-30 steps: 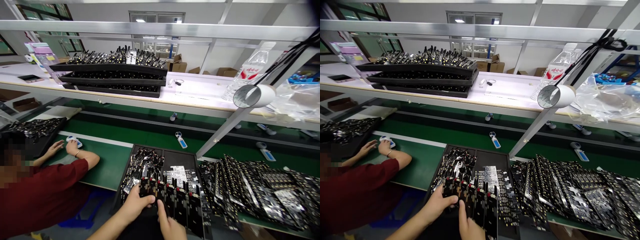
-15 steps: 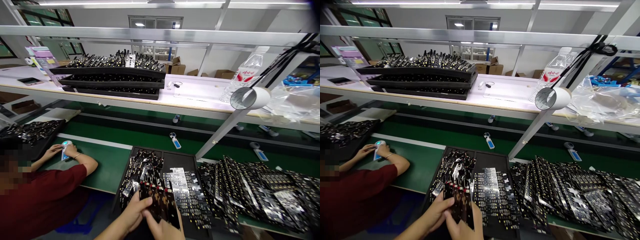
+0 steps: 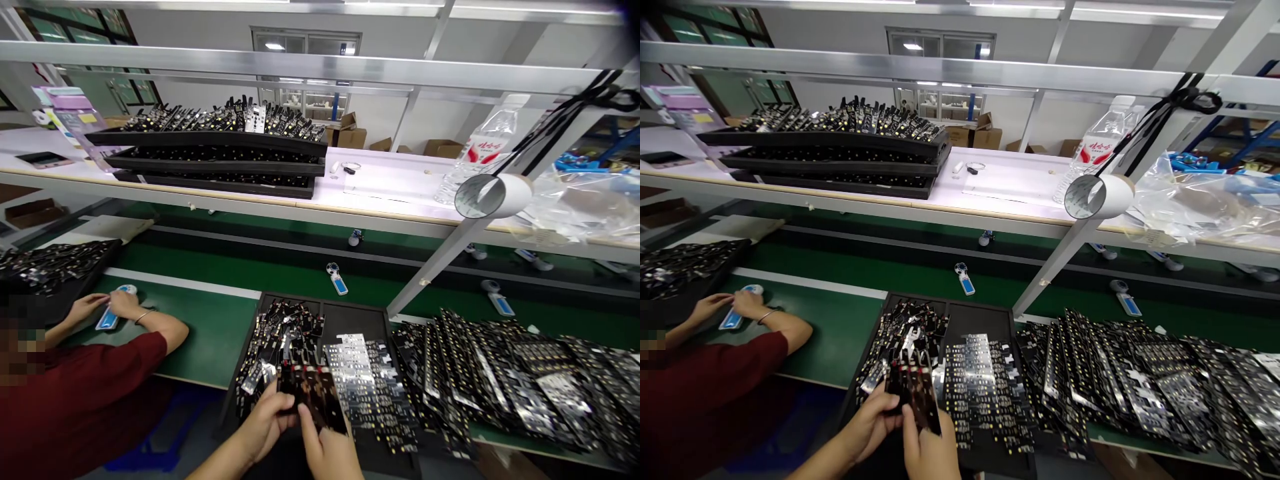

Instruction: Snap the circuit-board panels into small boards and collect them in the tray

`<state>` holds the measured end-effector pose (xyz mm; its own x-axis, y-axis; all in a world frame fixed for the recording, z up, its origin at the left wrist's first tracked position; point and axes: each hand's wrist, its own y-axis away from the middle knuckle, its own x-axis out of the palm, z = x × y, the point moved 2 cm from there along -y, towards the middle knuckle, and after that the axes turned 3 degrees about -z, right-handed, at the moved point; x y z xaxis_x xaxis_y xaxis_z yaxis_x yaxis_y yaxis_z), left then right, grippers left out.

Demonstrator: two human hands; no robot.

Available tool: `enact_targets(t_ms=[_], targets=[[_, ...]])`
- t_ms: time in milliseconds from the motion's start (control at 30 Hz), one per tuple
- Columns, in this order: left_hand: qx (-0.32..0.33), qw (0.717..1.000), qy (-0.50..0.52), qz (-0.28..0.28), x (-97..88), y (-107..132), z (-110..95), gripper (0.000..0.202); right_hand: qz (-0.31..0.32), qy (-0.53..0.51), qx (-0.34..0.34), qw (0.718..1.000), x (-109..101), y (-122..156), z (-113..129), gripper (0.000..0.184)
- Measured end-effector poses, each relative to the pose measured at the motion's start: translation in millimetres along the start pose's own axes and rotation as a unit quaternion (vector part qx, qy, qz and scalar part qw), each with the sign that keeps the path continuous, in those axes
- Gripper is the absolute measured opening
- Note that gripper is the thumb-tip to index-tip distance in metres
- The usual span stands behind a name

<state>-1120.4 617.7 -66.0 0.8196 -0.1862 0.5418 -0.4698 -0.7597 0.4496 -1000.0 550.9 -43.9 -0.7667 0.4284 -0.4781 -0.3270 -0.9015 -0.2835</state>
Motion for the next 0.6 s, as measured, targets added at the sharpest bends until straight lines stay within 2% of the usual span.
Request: enact_targets(t_ms=[100,200,267,367,500,533,600], targets=[[-0.005,0.999,0.028,0.032,3.4,4,-3,0.039,-0.01,0.016,-0.012,1.0,-6,-1,3,0.036],[0.016,0.999,-0.001,0.046,7.7,7,-12,0.047,-0.052,-0.01,-0.025,0.998,-14,-4,3,0.028],[0.022,0.997,-0.037,0.057,10.5,7,-18,0.05,-0.048,-0.037,-0.035,0.998,-16,-5,1,0.03],[0.015,0.995,-0.093,0.028,10.4,4,-19,0.047,-0.039,-0.041,-0.037,0.998,-10,-2,-3,0.03],[0.085,0.985,-0.141,-0.042,-0.2,-5,-8,0.039,-0.028,0.088,-0.08,0.992,2,5,-4,0.034],[0.095,0.986,-0.129,-0.056,-4.3,-7,-4,0.036,-0.019,0.095,-0.079,0.992,4,5,-3,0.034],[0.06,0.995,-0.06,-0.049,-11.5,-9,4,0.033,0.003,0.056,-0.056,0.997,3,3,0,0.034]])
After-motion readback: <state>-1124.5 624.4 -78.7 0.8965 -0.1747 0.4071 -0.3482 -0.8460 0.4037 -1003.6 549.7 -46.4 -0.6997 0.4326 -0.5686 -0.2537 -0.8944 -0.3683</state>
